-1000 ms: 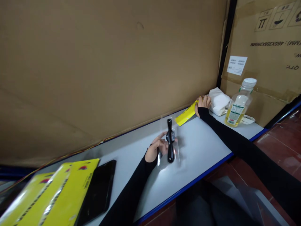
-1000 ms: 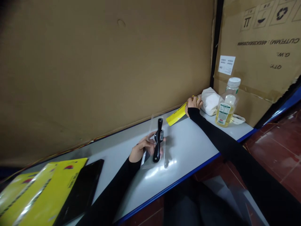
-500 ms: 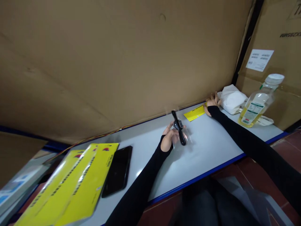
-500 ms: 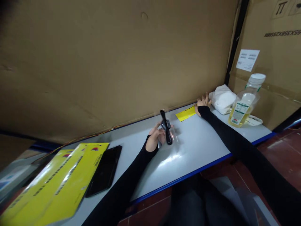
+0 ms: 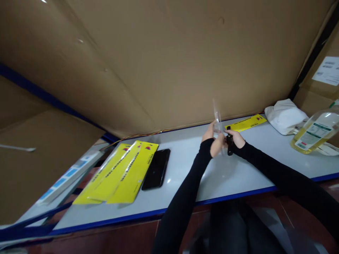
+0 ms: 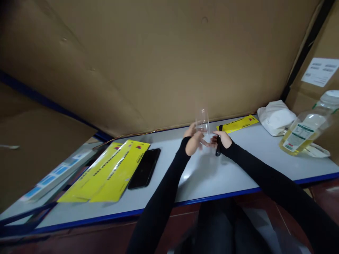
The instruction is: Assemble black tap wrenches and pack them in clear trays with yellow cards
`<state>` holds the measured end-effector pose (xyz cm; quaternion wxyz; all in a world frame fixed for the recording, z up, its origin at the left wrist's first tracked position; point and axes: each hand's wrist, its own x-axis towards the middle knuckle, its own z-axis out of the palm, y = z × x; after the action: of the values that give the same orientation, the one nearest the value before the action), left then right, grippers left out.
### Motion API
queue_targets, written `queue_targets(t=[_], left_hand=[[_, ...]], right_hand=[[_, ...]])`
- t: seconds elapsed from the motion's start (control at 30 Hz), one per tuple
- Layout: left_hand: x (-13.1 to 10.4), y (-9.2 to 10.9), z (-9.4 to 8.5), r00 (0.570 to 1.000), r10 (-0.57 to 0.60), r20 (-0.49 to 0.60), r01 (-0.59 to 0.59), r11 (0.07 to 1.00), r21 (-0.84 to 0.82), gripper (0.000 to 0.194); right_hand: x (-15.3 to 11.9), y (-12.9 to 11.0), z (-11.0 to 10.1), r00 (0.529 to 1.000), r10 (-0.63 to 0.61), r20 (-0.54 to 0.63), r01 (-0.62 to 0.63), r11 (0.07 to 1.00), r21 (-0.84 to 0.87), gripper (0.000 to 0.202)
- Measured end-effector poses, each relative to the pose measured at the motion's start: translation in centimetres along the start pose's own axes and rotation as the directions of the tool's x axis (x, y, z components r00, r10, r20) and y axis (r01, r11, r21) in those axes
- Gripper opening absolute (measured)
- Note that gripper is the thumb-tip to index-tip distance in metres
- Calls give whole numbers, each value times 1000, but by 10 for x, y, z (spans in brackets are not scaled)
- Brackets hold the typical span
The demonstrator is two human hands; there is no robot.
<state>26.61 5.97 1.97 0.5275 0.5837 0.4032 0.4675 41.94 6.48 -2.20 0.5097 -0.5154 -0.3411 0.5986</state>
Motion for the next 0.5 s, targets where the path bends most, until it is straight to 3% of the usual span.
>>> queue_targets(t=[0.07,0.17,0.2,0.27,0.33,0.37,0.43,0.5], left_hand=[[9,9,-29,997,-59,45,63,994,-88,82],[19,17,-70,991,-122,57,120,992,37,90],[20,18,-82,995,-93,30,90,990,105,88],[22,18,-101,994,88,-57,-71,965,252,81],[23,16,-114,935,335,-119,-249,855,454,72],[24,14,-119,899,422,-120,-282,766,577,69],[26,8,-121,868,489,-89,-248,580,776,62],[29,1,-118,890,446,-96,-138,465,874,57]], right_hand=[[-4,-10,-9,998,67,-8,-67,997,32,32],[-10,-25,-17,992,121,-29,-119,991,65,25],[-12,-30,-18,991,132,-36,-129,989,69,23],[-17,-37,-17,987,153,-50,-149,986,70,21],[-21,-42,-14,983,172,-59,-168,983,68,21],[-23,-43,-12,982,180,-60,-176,982,67,21],[-25,-43,-9,980,188,-58,-184,981,65,20],[-26,-42,-8,981,188,-54,-185,981,66,17]])
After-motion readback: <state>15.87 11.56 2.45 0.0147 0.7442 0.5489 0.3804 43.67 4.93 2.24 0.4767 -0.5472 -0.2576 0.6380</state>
